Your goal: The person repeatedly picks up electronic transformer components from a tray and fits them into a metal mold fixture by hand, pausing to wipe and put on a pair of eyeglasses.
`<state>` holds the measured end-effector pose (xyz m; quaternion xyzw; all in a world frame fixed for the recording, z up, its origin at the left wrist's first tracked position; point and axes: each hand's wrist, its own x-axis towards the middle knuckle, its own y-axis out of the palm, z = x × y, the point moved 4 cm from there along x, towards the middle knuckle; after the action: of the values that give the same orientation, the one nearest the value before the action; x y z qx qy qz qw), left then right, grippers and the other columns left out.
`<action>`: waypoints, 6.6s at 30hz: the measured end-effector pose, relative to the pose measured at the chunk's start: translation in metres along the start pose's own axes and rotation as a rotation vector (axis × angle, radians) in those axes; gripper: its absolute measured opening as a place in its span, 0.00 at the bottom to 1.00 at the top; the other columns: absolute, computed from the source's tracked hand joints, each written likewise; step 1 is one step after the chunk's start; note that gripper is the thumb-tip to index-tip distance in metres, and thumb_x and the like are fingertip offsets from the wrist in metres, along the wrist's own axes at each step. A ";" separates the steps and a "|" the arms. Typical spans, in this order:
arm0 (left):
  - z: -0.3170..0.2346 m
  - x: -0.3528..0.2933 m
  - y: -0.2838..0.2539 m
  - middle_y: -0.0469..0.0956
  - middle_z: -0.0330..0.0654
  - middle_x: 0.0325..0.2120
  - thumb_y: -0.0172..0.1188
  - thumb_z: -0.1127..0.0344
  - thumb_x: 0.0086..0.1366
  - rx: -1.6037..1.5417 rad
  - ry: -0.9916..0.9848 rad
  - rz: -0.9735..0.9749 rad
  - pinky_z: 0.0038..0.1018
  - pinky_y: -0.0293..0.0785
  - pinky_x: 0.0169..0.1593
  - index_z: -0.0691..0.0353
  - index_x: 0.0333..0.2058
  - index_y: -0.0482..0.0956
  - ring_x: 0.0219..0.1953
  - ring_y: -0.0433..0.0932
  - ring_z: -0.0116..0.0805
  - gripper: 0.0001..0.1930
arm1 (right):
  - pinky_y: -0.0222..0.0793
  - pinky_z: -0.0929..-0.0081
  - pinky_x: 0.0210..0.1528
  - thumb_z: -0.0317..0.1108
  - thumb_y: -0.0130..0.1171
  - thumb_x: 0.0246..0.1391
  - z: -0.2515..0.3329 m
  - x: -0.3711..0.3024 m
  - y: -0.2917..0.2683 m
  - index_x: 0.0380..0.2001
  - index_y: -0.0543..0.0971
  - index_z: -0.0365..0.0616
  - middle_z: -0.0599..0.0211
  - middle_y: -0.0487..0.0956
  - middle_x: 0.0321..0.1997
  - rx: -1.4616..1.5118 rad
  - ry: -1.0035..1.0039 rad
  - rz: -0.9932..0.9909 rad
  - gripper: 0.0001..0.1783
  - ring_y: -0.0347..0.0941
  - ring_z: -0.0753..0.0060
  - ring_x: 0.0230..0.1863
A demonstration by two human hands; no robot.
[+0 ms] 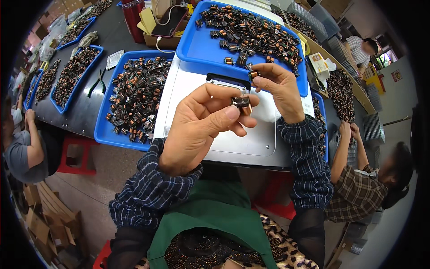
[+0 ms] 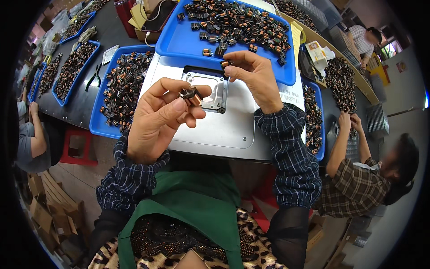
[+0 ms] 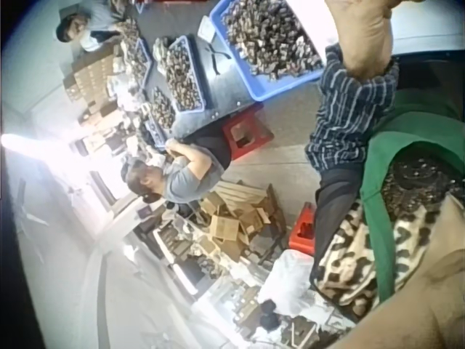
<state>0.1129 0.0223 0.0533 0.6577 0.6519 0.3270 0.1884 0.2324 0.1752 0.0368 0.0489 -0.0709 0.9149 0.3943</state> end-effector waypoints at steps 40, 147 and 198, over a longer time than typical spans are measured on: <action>-0.013 -0.010 -0.008 0.73 0.39 0.29 0.63 0.73 0.48 0.253 0.231 -0.165 0.17 0.69 0.34 0.66 0.39 0.68 0.30 0.71 0.22 0.19 | 0.68 0.84 0.32 0.25 0.53 0.48 -0.005 -0.005 0.009 0.42 0.71 0.36 0.63 0.74 0.33 -0.015 0.061 -0.022 0.15 0.71 0.76 0.32; -0.206 0.154 -0.427 0.72 0.51 0.34 0.52 0.77 0.54 0.580 0.094 -0.819 0.27 0.75 0.30 0.68 0.49 0.62 0.30 0.76 0.37 0.21 | 0.61 0.76 0.29 0.31 0.48 0.37 -0.038 0.011 0.287 0.21 0.70 0.43 0.66 0.67 0.22 -0.690 -0.560 1.081 0.05 0.66 0.69 0.29; 0.012 0.112 -0.053 0.72 0.39 0.26 0.56 0.58 0.52 1.794 0.427 0.064 0.30 0.63 0.34 0.58 0.31 0.73 0.34 0.70 0.38 0.12 | 0.66 0.86 0.31 0.22 0.59 0.40 0.003 0.016 -0.041 0.32 0.76 0.36 0.70 0.73 0.29 -0.484 -0.262 -0.147 0.11 0.70 0.82 0.30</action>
<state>0.0746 0.1389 0.0301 0.5009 0.6635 -0.1811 -0.5253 0.2514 0.2139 0.0454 0.0762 -0.3337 0.8263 0.4473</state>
